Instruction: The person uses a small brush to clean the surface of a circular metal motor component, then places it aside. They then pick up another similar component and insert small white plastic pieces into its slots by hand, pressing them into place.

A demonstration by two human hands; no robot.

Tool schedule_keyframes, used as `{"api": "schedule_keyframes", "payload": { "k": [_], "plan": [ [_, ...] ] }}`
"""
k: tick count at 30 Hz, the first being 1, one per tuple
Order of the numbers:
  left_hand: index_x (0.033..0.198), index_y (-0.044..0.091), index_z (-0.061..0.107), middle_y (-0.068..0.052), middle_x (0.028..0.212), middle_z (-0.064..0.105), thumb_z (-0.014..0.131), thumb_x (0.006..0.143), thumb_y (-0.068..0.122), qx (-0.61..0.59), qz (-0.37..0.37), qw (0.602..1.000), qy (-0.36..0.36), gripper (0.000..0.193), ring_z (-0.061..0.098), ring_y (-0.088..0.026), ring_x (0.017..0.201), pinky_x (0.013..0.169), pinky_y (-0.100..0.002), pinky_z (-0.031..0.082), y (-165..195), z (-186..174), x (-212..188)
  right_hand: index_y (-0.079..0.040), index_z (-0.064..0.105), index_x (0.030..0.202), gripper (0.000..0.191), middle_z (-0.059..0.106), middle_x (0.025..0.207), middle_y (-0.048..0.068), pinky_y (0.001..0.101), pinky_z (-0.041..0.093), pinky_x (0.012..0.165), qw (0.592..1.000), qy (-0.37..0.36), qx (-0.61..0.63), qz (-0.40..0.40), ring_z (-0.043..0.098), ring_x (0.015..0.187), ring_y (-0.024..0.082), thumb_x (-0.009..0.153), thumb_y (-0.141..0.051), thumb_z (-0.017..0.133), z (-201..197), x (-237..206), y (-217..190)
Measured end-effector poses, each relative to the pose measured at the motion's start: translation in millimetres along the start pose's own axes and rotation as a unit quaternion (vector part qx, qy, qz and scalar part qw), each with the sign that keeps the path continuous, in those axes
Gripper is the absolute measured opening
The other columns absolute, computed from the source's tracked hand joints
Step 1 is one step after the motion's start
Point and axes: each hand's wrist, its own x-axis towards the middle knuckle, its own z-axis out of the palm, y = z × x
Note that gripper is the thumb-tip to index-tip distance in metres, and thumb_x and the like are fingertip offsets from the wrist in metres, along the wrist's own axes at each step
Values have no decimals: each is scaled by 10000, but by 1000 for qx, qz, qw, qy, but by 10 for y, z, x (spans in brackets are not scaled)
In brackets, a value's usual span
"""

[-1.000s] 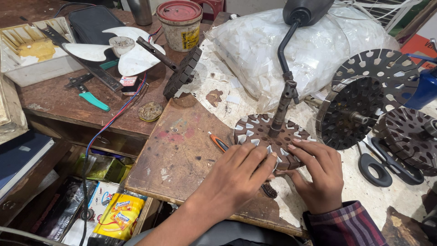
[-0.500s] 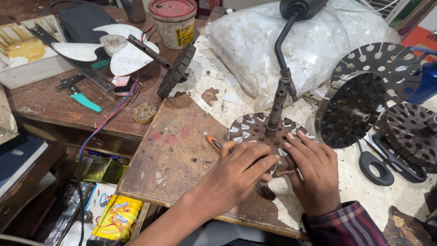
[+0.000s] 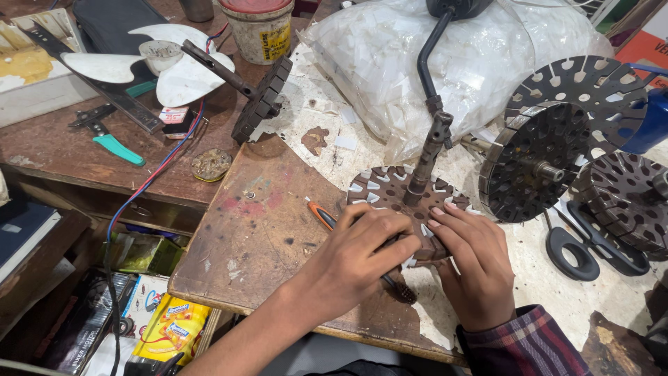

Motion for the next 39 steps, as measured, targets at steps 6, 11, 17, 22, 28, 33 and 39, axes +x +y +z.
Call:
{"api": "schedule_keyframes", "payload": {
  "k": [6,11,17,22,28,33,39],
  "plan": [
    [1336,80,600,-88,1237,599,701,916,34,20,15,999,44,434,597,-244,1217,1064,-442,435,10,-57,-6,-25,679,1172,439,687,1266,118,472,464,1099,1000,4,-3,0,625,1286,310,741,55,701,24,30,-7],
    [1044,-9,625,-77,848,550,726,987,404,134,-33,990,38,428,535,-231,773,699,-410,417,264,-41,-100,-24,690,1164,461,693,1248,114,463,470,1082,1000,0,-16,6,634,1268,314,711,61,697,25,28,9],
    [797,102,517,-68,756,472,728,999,274,224,-117,967,40,339,513,-248,737,692,-390,431,521,236,-24,-18,690,1165,500,683,1239,120,416,505,1031,999,23,13,28,648,1192,308,674,60,738,54,5,13],
    [804,83,530,-75,747,481,703,985,158,226,-122,963,77,261,509,-251,724,677,-398,422,568,321,2,-17,690,1160,513,676,1240,125,426,515,1039,999,32,14,20,650,1188,314,659,62,766,66,4,35],
    [796,71,523,-101,762,501,680,906,80,165,-154,970,92,192,524,-279,735,701,-425,430,592,356,-15,-20,703,1143,506,684,1221,119,432,511,1030,1000,21,6,22,656,1171,310,646,46,769,51,4,23],
    [799,65,526,-115,780,516,682,815,63,133,-141,979,63,156,533,-295,754,737,-434,446,526,315,-19,-21,703,1114,453,687,1218,115,440,495,1030,1000,15,-7,4,654,1165,299,667,20,770,49,33,20],
    [835,67,532,-112,836,526,674,802,47,137,-106,984,43,147,536,-287,807,769,-419,444,410,188,-92,-1,669,1140,516,661,1204,138,461,471,943,999,-21,-34,-16,629,1092,325,638,-12,786,61,-13,39]
  ]
}}
